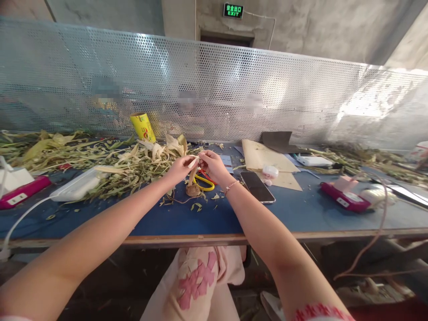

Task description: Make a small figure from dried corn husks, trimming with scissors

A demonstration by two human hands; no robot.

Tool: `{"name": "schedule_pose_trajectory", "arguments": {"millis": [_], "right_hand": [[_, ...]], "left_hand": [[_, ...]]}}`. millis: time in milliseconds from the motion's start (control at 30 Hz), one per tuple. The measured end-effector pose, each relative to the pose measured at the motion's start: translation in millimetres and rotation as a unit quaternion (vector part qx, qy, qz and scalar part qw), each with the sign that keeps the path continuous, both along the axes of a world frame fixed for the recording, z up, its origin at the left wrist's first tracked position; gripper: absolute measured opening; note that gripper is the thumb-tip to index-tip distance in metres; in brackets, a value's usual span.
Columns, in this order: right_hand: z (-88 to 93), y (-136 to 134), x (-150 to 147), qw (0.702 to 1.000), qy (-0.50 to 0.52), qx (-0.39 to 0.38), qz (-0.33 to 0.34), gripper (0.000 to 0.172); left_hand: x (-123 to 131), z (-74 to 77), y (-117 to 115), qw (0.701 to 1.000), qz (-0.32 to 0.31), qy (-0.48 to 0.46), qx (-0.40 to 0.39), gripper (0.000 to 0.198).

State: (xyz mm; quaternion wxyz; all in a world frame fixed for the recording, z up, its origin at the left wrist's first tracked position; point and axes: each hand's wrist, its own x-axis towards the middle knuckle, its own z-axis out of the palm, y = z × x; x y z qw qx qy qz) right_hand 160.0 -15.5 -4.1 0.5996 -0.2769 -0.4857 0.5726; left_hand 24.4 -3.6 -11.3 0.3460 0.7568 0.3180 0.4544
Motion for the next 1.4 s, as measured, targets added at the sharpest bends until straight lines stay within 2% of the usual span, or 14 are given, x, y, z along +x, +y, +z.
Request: {"name": "schedule_pose_trajectory", "arguments": {"millis": [133,267,400,500,567,833,1033,1133,1233,1333,1400], "right_hand": [[3.1,-5,-2,0.999,-0.030,0.017,-0.012,0.026],[4.4,-9,-4,0.999,-0.027,0.040,-0.019,0.026],[4.2,-11,-5,0.998,-0.027,0.048,-0.026,0.024],[3.5,-9,-4,0.999,-0.010,0.037,-0.035,0.022],[2.8,-7,-2,0.999,-0.005,0.027,-0.037,0.021],[-3.8,-2,1,0.997,-0.073,-0.007,-0.029,0.024],[-8.1,2,3,0.991,-0.114,-0.019,-0.060,0.026],[-8.9,4,3,0.989,-0.128,-0.022,-0.072,0.027],[-8.9,4,4,0.988,-0.132,-0.020,-0.076,0.027],[-8.2,3,3,0.988,-0.136,-0.019,-0.071,0.027],[-7.2,1,3,0.986,-0.147,-0.022,-0.069,0.025]], "left_hand": [[1,0.2,-2,0.999,0.013,-0.028,0.008,0.018],[1,7.1,-11,0.998,0.049,-0.031,0.021,0.012],[-4,15.8,-20,0.986,0.096,0.059,0.120,0.009],[-8,16.8,-20,0.966,0.095,0.140,0.198,0.010],[-8,15.2,-19,0.956,0.095,0.176,0.216,0.012],[-10,15.8,-13,0.934,0.114,0.293,0.167,0.022],[-18,3.9,-2,0.907,0.183,0.354,0.135,0.023],[-24,1.7,4,0.881,0.209,0.403,0.130,0.018],[-35,14.1,10,0.852,0.240,0.447,0.129,0.016],[-53,34.0,14,0.830,0.329,0.426,0.146,0.025],[-65,42.9,16,0.806,0.358,0.458,0.112,0.028]]}}
